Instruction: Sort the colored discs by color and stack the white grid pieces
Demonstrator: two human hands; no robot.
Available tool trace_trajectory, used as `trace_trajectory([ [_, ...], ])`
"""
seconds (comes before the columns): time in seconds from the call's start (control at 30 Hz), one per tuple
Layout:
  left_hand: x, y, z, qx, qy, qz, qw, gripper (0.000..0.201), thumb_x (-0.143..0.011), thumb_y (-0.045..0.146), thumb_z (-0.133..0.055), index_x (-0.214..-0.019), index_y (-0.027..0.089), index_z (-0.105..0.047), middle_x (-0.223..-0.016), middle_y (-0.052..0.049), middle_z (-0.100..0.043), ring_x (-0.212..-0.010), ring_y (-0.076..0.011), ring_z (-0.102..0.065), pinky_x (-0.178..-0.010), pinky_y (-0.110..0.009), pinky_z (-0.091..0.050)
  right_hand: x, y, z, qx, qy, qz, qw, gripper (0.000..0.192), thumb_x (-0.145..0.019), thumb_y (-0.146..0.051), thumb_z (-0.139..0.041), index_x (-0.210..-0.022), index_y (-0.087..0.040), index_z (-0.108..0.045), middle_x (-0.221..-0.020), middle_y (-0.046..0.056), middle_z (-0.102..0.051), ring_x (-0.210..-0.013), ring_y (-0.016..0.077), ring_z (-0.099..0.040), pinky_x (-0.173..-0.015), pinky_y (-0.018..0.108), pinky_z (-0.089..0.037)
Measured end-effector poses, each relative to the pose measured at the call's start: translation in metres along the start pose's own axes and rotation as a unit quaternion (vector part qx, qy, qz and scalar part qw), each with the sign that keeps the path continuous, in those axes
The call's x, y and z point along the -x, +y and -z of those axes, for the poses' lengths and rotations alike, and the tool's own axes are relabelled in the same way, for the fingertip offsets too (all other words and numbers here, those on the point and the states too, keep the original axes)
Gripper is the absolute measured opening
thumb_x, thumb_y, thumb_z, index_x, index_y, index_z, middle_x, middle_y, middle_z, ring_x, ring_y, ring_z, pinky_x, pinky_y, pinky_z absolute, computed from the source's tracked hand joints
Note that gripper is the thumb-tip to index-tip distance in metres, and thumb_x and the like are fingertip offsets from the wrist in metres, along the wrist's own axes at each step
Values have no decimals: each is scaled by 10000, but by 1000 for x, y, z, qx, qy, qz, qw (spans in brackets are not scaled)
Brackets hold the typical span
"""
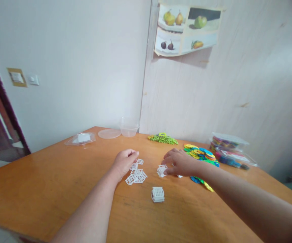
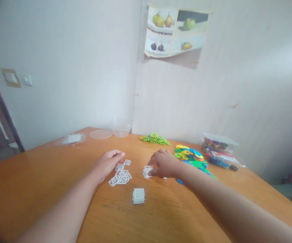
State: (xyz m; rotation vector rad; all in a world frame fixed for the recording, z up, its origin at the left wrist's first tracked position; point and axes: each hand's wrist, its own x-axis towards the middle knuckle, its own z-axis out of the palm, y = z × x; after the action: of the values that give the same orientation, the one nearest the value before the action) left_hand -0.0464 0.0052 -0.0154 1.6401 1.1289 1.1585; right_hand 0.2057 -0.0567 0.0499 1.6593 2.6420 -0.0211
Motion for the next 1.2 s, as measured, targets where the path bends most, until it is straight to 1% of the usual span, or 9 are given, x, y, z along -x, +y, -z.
trace_trajectory([
  [0.17,-2,-5,0,-6,9,0,1000,364,-745,519,-584,-701,161,-628,-607,1,-600,-568,-132,-505,-561,-241,-379,-1,-4,1,7,-7,-5,1000,518,-756,-633,-624,-1159,-315,-691,-1211,79,-645,-1158,329,-486,-945,459,-341],
  [0.27,-5,-9,0,-24,27,-5,999,358,-759,515,-563,-679,170,-613,-590,5,-586,-574,-139,-516,-558,-241,-362,-3,-3,1,5,9,-11,1000,607,-740,-667,-620,-1208,-283,-661,-1236,92,-631,-1172,328,-476,-961,463,-338],
  [0.43,-10,-20,3,-91,60,-6,994,347,-785,475,-522,-586,192,-550,-542,10,-553,-558,-149,-511,-528,-247,-307,-18,-17,0,-6,34,19,999,485,-823,-563,-582,-1188,-256,-672,-1207,87,-642,-1150,300,-494,-972,426,-352],
  [0.6,-13,-31,8,-145,66,-14,987,228,-774,349,-514,-628,198,-605,-615,-14,-625,-606,-169,-552,-543,-252,-308,-46,-47,-4,12,28,40,999,379,-839,-383,-566,-1173,-250,-684,-1164,96,-658,-1108,289,-537,-954,403,-388],
  [0.73,-13,-35,6,-162,40,-7,986,133,-736,254,-532,-751,203,-654,-742,-32,-690,-673,-176,-595,-574,-246,-344,-74,-60,-10,26,3,-12,1000,394,-831,-345,-535,-1182,-245,-682,-1146,120,-668,-1082,289,-575,-892,377,-433],
  [0.87,-13,-35,5,-211,-3,13,977,170,-712,216,-553,-825,198,-678,-822,-49,-717,-719,-174,-616,-599,-240,-372,-99,-62,-17,8,-25,-54,998,399,-758,-411,-609,-1089,-218,-722,-1060,121,-711,-941,278,-647,-743,326,-477],
  [1.0,-12,-32,6,-271,-41,22,961,158,-703,199,-560,-793,205,-690,-799,-44,-718,-714,-175,-616,-604,-241,-377,-116,-59,-24,-23,-43,-90,995,336,-698,-334,-653,-991,-198,-745,-926,100,-741,-766,227,-672,-587,258,-444],
  [1.1,-11,-30,7,-293,-47,0,955,141,-687,193,-570,-751,210,-695,-789,-45,-710,-719,-180,-611,-609,-246,-375,-120,-55,-28,-48,-32,-94,994,279,-693,-281,-646,-931,-183,-754,-883,98,-741,-722,208,-657,-566,248,-417],
  [1.2,-10,-26,6,-270,-31,-29,962,125,-710,209,-557,-700,196,-681,-761,-47,-695,-713,-174,-601,-610,-247,-370,-117,-52,-28,-72,-2,-96,993,214,-747,-269,-595,-835,-152,-751,-840,108,-730,-706,202,-630,-577,259,-396],
])
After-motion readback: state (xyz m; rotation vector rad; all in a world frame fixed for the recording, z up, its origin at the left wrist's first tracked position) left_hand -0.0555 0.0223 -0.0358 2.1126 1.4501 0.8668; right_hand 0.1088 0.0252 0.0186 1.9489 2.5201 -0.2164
